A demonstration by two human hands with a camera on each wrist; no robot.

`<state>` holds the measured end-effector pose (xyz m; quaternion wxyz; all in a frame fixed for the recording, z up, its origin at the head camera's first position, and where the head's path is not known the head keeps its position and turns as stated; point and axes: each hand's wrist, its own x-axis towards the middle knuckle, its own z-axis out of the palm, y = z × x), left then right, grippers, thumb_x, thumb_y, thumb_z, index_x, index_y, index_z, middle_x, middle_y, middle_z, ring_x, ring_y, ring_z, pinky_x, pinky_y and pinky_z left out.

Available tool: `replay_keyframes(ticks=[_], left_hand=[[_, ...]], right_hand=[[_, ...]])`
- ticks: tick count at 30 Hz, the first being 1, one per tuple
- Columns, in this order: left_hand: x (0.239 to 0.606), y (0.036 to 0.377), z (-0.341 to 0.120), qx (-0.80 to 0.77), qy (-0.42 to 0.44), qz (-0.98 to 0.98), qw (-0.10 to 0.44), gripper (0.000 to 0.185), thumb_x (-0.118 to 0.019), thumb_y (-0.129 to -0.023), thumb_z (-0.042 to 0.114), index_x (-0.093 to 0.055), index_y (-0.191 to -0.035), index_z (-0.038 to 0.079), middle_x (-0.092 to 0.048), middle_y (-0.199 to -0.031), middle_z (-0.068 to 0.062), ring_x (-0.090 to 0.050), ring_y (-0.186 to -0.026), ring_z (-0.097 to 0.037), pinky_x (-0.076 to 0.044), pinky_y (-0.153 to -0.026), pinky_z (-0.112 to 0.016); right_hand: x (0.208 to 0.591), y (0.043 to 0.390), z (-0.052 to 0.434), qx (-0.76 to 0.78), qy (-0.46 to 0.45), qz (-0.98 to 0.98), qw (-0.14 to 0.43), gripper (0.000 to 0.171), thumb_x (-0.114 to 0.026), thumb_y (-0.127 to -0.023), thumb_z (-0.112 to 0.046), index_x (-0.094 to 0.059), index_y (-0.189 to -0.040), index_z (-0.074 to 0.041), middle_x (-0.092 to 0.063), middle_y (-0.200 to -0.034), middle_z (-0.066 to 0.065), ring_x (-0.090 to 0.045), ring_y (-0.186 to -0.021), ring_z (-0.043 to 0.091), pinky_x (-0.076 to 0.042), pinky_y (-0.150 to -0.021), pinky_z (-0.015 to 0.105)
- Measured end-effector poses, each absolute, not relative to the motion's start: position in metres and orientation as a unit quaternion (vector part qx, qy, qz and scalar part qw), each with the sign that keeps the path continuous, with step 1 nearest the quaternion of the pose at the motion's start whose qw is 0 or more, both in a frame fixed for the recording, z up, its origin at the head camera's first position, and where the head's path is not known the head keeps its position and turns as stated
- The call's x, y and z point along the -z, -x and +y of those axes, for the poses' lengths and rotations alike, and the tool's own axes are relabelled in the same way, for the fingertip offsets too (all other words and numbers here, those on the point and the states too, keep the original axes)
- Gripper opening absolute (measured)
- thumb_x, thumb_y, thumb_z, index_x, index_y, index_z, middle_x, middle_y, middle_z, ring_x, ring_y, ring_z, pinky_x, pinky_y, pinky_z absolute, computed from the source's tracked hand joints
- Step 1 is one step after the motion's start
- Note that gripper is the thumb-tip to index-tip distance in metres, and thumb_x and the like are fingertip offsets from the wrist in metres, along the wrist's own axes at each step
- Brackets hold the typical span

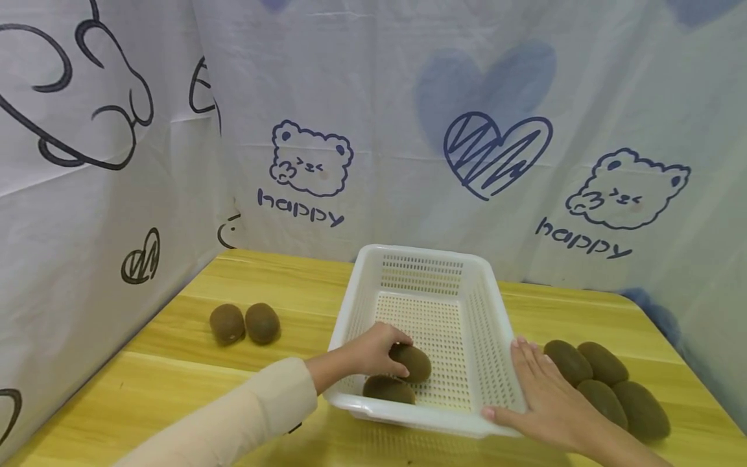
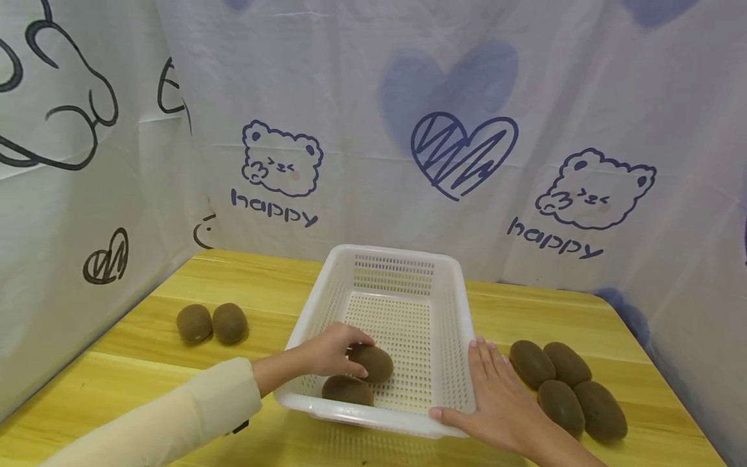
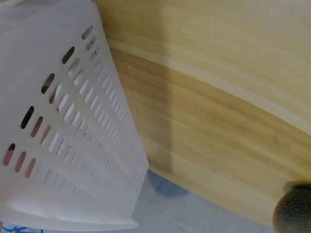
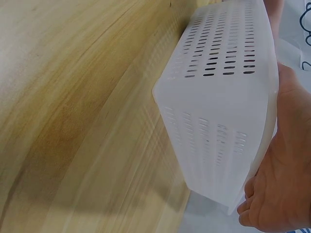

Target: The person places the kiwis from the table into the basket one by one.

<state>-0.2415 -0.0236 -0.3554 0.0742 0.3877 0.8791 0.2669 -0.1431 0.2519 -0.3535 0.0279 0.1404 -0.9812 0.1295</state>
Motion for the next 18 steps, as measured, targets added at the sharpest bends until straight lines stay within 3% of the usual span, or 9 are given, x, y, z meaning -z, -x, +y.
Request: replay_keyframes(ticks=[6, 13, 18], left_hand=[[0.3571, 0.2415, -0.0237, -0.23, -0.395, 0.885, 0.089, 0.042, -0.073, -0.078, 0.01, -0.06, -0.114, -0.007, -0.063, -0.118, -0.017, -0.06, -0.11, -0.028, -0.05, -0.095, -0.032], [0.3567, 0.2407, -0.0254, -0.208, -0.366, 0.903, 0.089, 0.041, -0.073, -0.078, 0.008, -0.06, -0.113, -0.008, -0.065, -0.114, -0.017, -0.061, -0.107, -0.028, -0.052, -0.091, -0.033], [0.3524, 0.2395, -0.0269, -0.212, -0.349, 0.91, 0.08, 0.041, -0.073, -0.078, 0.006, -0.06, -0.114, -0.008, -0.063, -0.117, -0.019, -0.059, -0.113, -0.031, -0.049, -0.096, -0.036]], right_hand=[[0.3531, 0.1435, 0.2517, -0.127, -0.142, -0.981, 0.026, 0.108, -0.063, -0.076, -0.058, -0.019, -0.141, 0.015, -0.018, -0.148, 0.034, -0.02, -0.135, 0.051, -0.023, -0.107, 0.062], [0.3535, 0.1436, 0.2517, -0.13, -0.142, -0.981, 0.026, 0.108, -0.064, -0.076, -0.058, -0.019, -0.141, 0.015, -0.018, -0.148, 0.034, -0.02, -0.135, 0.051, -0.023, -0.106, 0.062], [0.3536, 0.1438, 0.2518, -0.129, -0.141, -0.981, 0.029, 0.108, -0.064, -0.075, -0.058, -0.019, -0.141, 0.015, -0.019, -0.147, 0.034, -0.021, -0.134, 0.051, -0.024, -0.106, 0.062]])
